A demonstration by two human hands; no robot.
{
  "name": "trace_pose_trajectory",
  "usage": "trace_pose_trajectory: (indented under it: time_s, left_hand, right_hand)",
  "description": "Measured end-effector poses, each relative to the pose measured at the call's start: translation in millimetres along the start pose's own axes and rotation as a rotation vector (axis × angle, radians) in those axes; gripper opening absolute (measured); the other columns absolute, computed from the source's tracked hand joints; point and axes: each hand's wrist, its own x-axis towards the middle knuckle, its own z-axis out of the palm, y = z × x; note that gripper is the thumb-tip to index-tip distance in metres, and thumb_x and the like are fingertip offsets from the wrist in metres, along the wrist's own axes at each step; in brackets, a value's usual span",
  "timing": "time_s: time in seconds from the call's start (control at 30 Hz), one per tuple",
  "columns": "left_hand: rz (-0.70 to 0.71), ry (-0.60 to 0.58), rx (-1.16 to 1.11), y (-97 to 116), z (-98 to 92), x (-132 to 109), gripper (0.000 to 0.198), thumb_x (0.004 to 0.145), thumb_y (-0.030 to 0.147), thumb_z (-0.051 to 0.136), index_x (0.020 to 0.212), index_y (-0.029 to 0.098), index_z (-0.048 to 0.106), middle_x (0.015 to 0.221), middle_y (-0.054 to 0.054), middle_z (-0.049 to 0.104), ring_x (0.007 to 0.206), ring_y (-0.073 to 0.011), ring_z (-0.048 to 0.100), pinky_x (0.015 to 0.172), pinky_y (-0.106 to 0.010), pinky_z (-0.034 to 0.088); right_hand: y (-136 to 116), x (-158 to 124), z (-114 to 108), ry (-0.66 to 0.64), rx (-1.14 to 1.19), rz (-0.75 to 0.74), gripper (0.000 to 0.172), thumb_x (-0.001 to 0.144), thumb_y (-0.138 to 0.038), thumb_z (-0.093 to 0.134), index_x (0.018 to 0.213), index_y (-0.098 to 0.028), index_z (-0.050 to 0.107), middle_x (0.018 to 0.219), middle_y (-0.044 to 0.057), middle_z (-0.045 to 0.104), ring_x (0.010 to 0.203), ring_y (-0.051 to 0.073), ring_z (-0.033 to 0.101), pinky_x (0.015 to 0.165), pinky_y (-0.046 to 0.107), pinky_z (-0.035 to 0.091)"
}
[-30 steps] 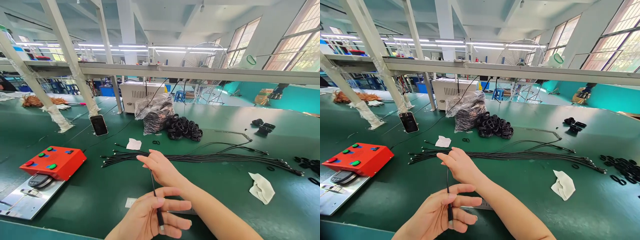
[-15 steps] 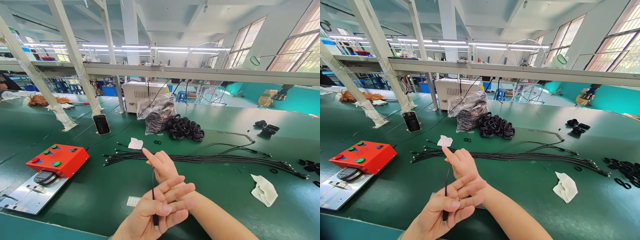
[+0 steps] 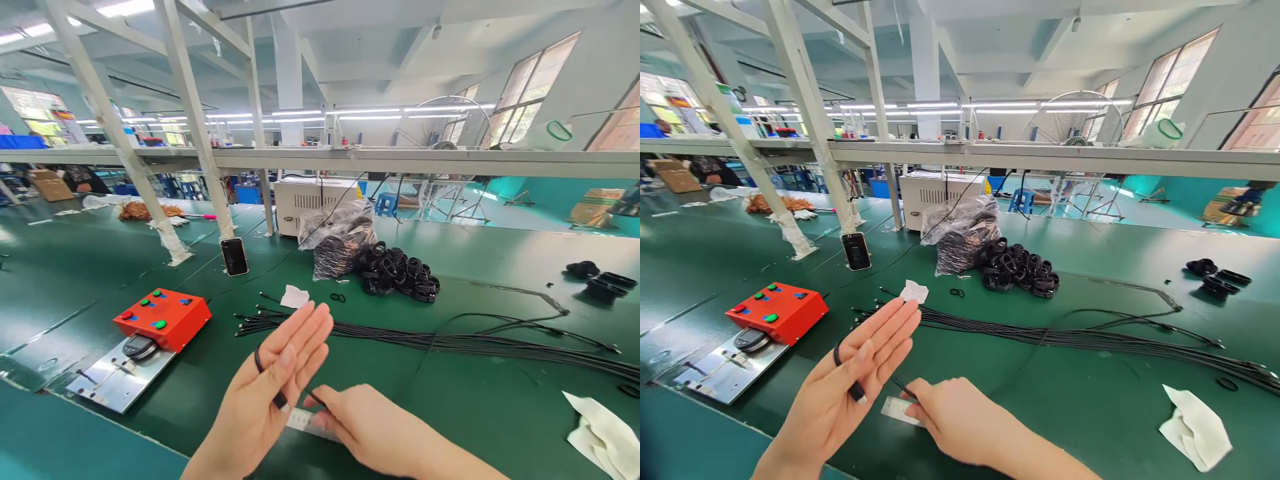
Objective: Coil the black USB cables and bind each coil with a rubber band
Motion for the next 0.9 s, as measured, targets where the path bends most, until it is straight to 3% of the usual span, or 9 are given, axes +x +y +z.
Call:
trace_pose_trajectory:
  time_s: [0.17, 0.3, 0.4, 0.57, 0.7, 0.77, 0.9]
  left_hand:
    - [0.015, 0.238, -0.008, -12.4, -16.3, 11.1, 0.037, 0.094, 0.018, 0.047, 0.129, 0.021, 0.059, 0.145, -0.006, 0.051, 0.138, -0.0232, 0.038, 0.117, -0.036, 0.028]
    - [0.023, 0.33, -0.084, -23.9, -23.7, 13.7, 0.039, 0.091, 0.015, 0.051, 0.129, 0.017, 0.058, 0.145, -0.009, 0.051, 0.135, -0.023, 0.043, 0.117, -0.035, 0.029]
    - [0.005, 0.343, -0.089, -33.3, -29.2, 14.1, 0.038, 0.09, 0.015, 0.053, 0.127, 0.017, 0.059, 0.146, -0.009, 0.05, 0.135, -0.0228, 0.043, 0.117, -0.035, 0.029]
    - [-0.209, 0.287, 0.008, -53.6, -33.6, 9.0, 0.032, 0.09, 0.025, 0.058, 0.122, 0.022, 0.063, 0.144, -0.008, 0.053, 0.137, -0.0244, 0.041, 0.117, -0.04, 0.028]
    - [-0.358, 0.091, -0.002, -59.7, -33.0, 2.0, 0.03, 0.09, 0.036, 0.058, 0.11, 0.018, 0.07, 0.126, -0.012, 0.067, 0.127, -0.0305, 0.052, 0.111, -0.048, 0.035]
    - [-0.402, 0.014, -0.023, -60.2, -33.5, -0.2, 0.036, 0.091, 0.042, 0.054, 0.104, 0.014, 0.072, 0.121, -0.016, 0.07, 0.122, -0.0329, 0.057, 0.108, -0.05, 0.038]
    - [-0.428, 0.016, 0.037, -65.0, -39.2, -4.0, 0.047, 0.088, 0.053, 0.051, 0.108, 0.014, 0.071, 0.12, -0.019, 0.069, 0.113, -0.0366, 0.063, 0.098, -0.055, 0.044]
  right_hand:
    - [-21.0, -12.5, -8.6, -0.123, -0.384, -0.051, 0.011, 0.095, -0.026, 0.045, 0.09, -0.021, 0.053, 0.054, -0.002, 0.062, 0.038, 0.018, 0.057, 0.038, 0.027, 0.018]
    - [-25.8, -13.9, -8.3, -0.081, -0.47, -0.108, 0.007, 0.09, -0.027, 0.054, 0.087, -0.021, 0.051, 0.05, -0.005, 0.057, 0.034, 0.017, 0.054, 0.037, 0.029, 0.013]
    - [-23.0, -15.4, -10.2, -0.027, -0.468, -0.134, 0.016, 0.092, -0.026, 0.053, 0.077, -0.021, 0.049, 0.053, -0.004, 0.058, 0.037, 0.015, 0.054, 0.04, 0.029, 0.015]
    - [-10.3, -5.6, -28.3, 0.012, -0.356, -0.198, 0.021, 0.094, -0.028, 0.053, 0.075, -0.02, 0.055, 0.062, -0.003, 0.062, 0.052, 0.012, 0.056, 0.046, 0.026, 0.02]
    - [13.8, 15.7, -40.6, 0.132, -0.206, -0.153, 0.025, 0.089, -0.035, 0.061, 0.07, -0.019, 0.062, 0.062, -0.003, 0.057, 0.055, 0.009, 0.05, 0.05, 0.023, 0.024]
    - [27.0, 24.5, -39.9, 0.155, -0.136, -0.12, 0.025, 0.085, -0.029, 0.066, 0.064, -0.018, 0.06, 0.06, -0.005, 0.052, 0.054, 0.008, 0.045, 0.05, 0.022, 0.024]
    - [39.9, 34.4, -27.9, 0.115, 0.139, -0.112, 0.021, 0.077, -0.022, 0.07, 0.063, -0.017, 0.056, 0.063, -0.006, 0.049, 0.057, 0.008, 0.043, 0.052, 0.019, 0.028]
